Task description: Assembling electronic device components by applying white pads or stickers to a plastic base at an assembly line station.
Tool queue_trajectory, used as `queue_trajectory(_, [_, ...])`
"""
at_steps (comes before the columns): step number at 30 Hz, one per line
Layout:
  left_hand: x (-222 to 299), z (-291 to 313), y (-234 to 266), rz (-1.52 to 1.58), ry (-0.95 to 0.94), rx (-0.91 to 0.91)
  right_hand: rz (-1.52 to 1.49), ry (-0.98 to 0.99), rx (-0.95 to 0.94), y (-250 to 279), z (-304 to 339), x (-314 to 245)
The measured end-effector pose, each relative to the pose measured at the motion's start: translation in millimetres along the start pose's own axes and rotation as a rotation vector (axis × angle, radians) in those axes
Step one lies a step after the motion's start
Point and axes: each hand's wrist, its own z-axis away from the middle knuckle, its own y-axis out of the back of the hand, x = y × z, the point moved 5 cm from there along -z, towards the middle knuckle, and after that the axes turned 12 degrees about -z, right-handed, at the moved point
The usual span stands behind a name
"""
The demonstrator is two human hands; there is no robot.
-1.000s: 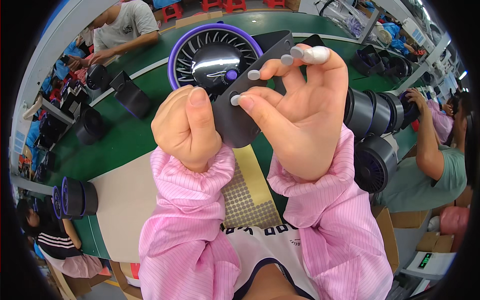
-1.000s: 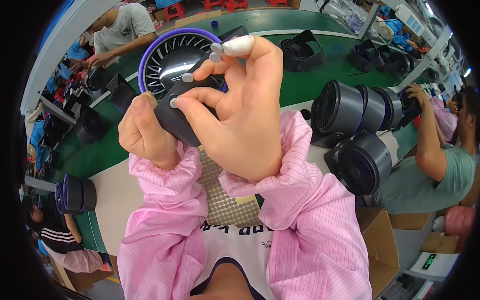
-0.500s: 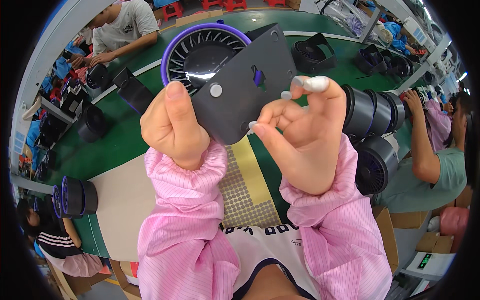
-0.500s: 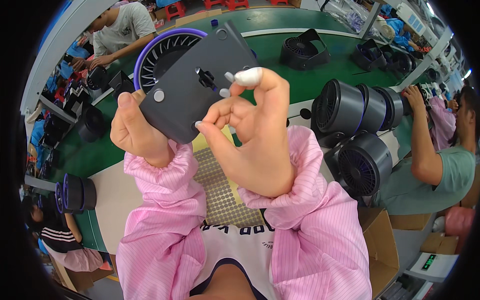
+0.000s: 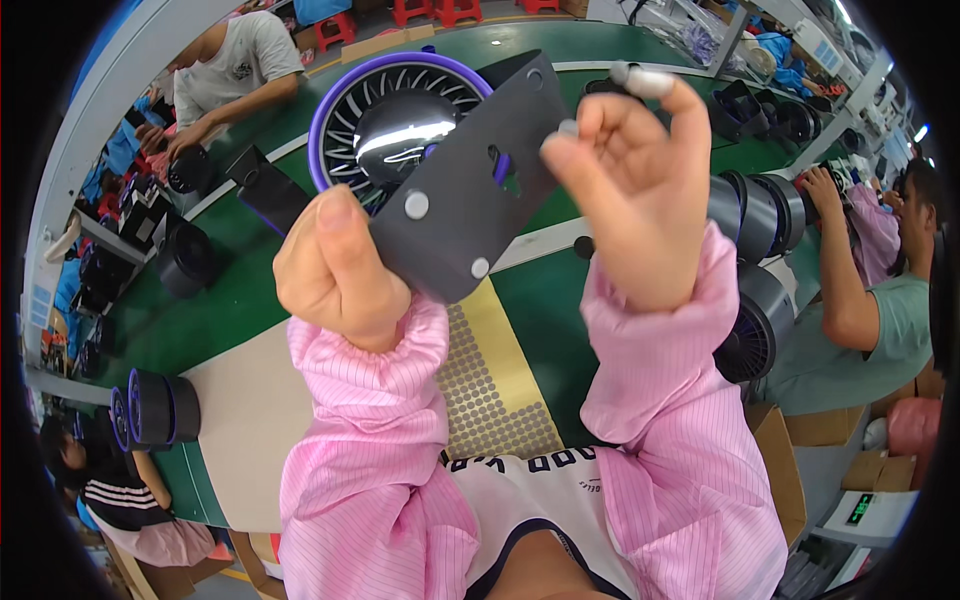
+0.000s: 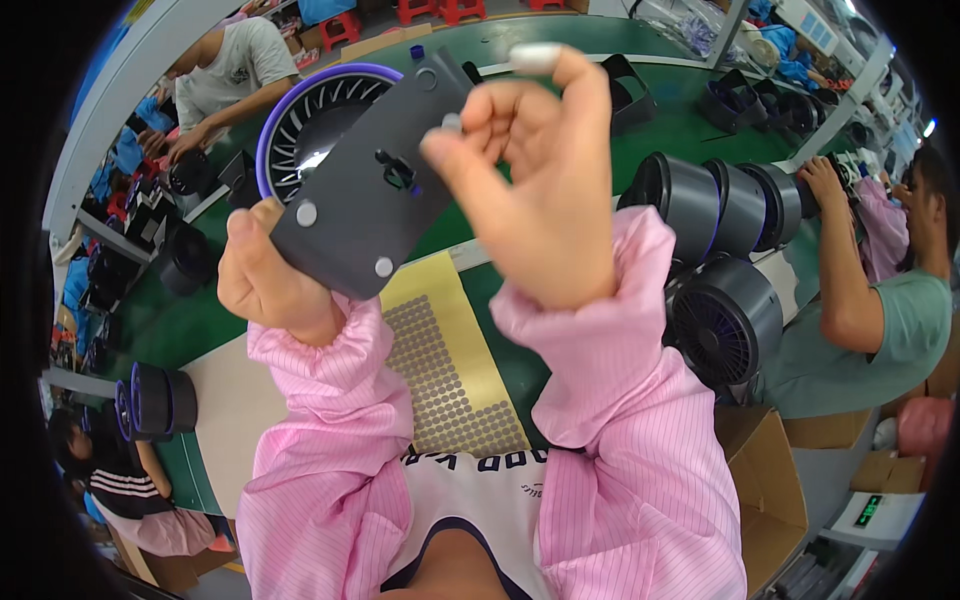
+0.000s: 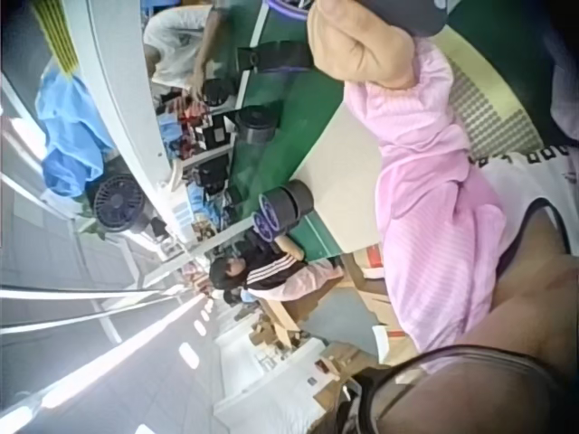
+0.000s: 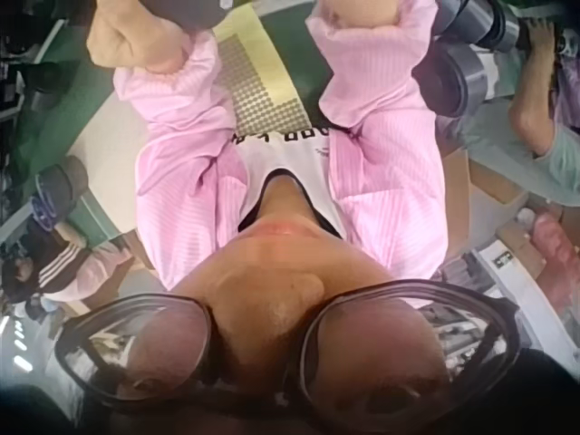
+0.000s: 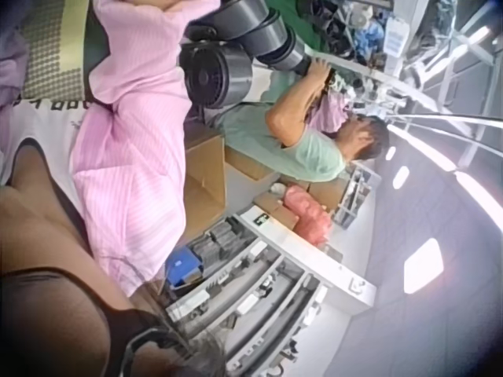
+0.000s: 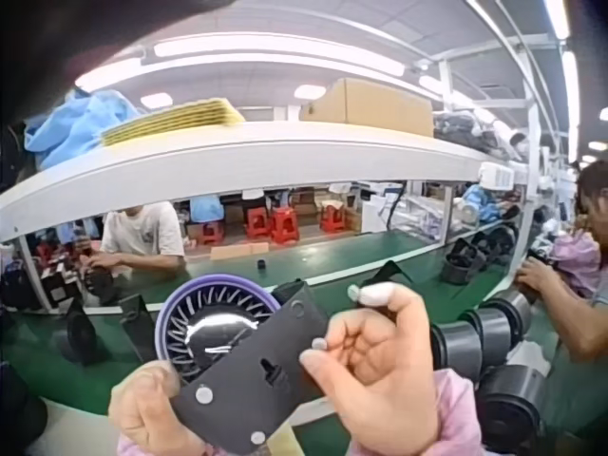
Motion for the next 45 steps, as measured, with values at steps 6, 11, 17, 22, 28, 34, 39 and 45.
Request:
queue_trajectory(6, [12, 3, -1, 0.063, -0.091, -0.049, 0.059, -0.050, -0.021, 8, -21, -10])
queue_trajectory(11, [19, 4, -5, 0.043, -0.119, -0.041, 0.010, -0.074, 0.013, 12, -20, -12])
queue_trajectory(17, [14, 4, -2, 0.084, -0.154, -0.026, 0.306, 0.107, 0.137, 19, -19, -19])
queue_trajectory(22, [-2, 2, 7, 0.235, 0.028, 0.097, 0.008, -0.057, 0.058, 23, 4, -12])
queue_trajectory(28, [3, 0, 6, 0.238, 0.042, 0.128, 0.066, -0.133, -0.062, 20, 9, -7])
queue_trajectory(34, [5, 2, 2, 0.219, 0.025, 0.115, 0.084, -0.108, -0.044, 23, 8, -3])
queue_trajectory(39, [-5, 1, 3, 0.223, -0.016, 0.033, 0.364, 0.097, 0.056, 29, -1, 1])
queue_trajectory(45, [-90, -8, -17, -0.037, 0.251, 0.192, 0.879, -0.129, -0.453, 20, 95, 34])
